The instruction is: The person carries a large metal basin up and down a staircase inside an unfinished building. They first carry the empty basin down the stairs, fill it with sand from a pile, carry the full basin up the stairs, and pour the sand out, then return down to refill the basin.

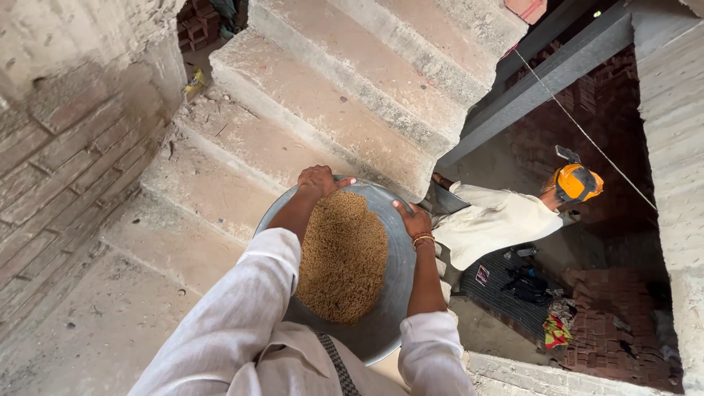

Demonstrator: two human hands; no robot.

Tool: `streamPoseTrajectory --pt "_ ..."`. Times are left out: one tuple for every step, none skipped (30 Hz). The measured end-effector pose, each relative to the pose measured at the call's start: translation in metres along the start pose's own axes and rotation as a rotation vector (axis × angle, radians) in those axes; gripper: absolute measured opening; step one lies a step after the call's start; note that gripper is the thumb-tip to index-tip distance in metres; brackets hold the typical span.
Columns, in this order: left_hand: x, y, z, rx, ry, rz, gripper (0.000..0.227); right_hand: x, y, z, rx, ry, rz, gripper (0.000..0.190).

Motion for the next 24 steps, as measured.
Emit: streamPoseTrajectory --pt "-0.003 -0.003 0.004 0.000 0.003 0.002 0.107 -0.003 0.003 0.007 0.003 0.002 0.002 0.111" --pt "-0.004 -0.004 0.007 -0.033 0.037 0.016 0.108 -0.004 0.005 0.012 -0.005 0.021 0.031 0.113" --pt "-0.006 -0.007 0.010 -0.065 0.071 0.029 0.109 -0.007 0.007 0.017 -0.012 0.040 0.060 0.115" --pt "-0.001 -0.004 0.018 -0.062 0.073 0.029 0.109 0.003 -0.004 0.031 -0.009 0.038 0.059 0.115" --pt "0.003 -0.001 0.026 -0.059 0.085 -0.022 0.105 0.014 -0.015 0.044 -0.011 0.056 0.043 0.115" --pt "-0.005 -0.001 0.041 -0.053 0.079 -0.074 0.101 0.018 -0.016 0.070 -0.026 0.060 0.032 0.115" --pt "-0.013 -0.006 0.048 -0.047 0.062 -0.073 0.101 0.000 -0.002 0.070 -0.036 0.047 0.034 0.115" --pt "-0.020 -0.009 0.053 -0.029 0.016 -0.005 0.097 -0.011 0.011 0.067 -0.018 0.111 0.023 0.114" --pt "-0.027 -0.011 0.057 -0.011 -0.030 0.064 0.094 -0.021 0.023 0.062 0.000 0.175 0.012 0.112" --pt "-0.038 -0.016 0.051 -0.017 -0.027 0.067 0.094 -0.026 0.028 0.066 -0.001 0.181 0.015 0.112" --pt "-0.045 -0.018 0.046 -0.053 0.036 0.059 0.090 -0.031 0.033 0.070 -0.009 0.166 0.056 0.114" --pt "-0.051 -0.021 0.039 -0.091 0.098 0.046 0.087 -0.038 0.037 0.073 -0.022 0.152 0.092 0.115" --pt "-0.057 -0.019 0.040 -0.099 0.099 0.043 0.087 -0.049 0.052 0.071 -0.026 0.159 0.090 0.115" --pt "-0.068 -0.018 0.043 -0.097 0.071 0.035 0.087 -0.060 0.068 0.072 -0.029 0.180 0.094 0.115" --pt "-0.078 -0.017 0.046 -0.095 0.043 0.028 0.086 -0.072 0.084 0.072 -0.031 0.201 0.097 0.114" --pt "-0.087 -0.016 0.042 -0.101 0.043 0.027 0.086 -0.072 0.089 0.079 -0.034 0.206 0.097 0.114" --pt "-0.096 -0.014 0.039 -0.107 0.029 0.010 0.085 -0.073 0.095 0.087 -0.056 0.201 0.090 0.116" --pt "-0.108 -0.012 0.036 -0.113 0.014 -0.003 0.085 -0.073 0.103 0.095 -0.078 0.195 0.086 0.117" --pt "-0.117 -0.011 0.032 -0.117 0.013 -0.001 0.085 -0.076 0.111 0.098 -0.081 0.198 0.090 0.117" --pt "-0.127 -0.010 0.029 -0.140 -0.002 0.031 0.087 -0.078 0.119 0.101 -0.095 0.210 0.072 0.116" --pt "-0.137 -0.007 0.026 -0.163 -0.018 0.063 0.090 -0.079 0.128 0.104 -0.108 0.221 0.054 0.115" --pt "-0.141 -0.004 0.021 -0.167 -0.015 0.067 0.090 -0.079 0.136 0.104 -0.107 0.227 0.058 0.115" --pt "-0.145 0.000 0.017 -0.176 -0.020 0.049 0.091 -0.079 0.144 0.105 -0.102 0.246 0.060 0.115" --pt "-0.148 0.003 0.014 -0.184 -0.025 0.029 0.093 -0.079 0.151 0.106 -0.097 0.265 0.060 0.116"
Point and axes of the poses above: each hand's wrist, its own z-axis towards the middle knuckle, its own x-axis out of the palm, y = z × x, the point moved 4 cm from there along z, towards the middle knuckle, and after that the axes turned 2 degrees about -z, right-handed, at the moved point
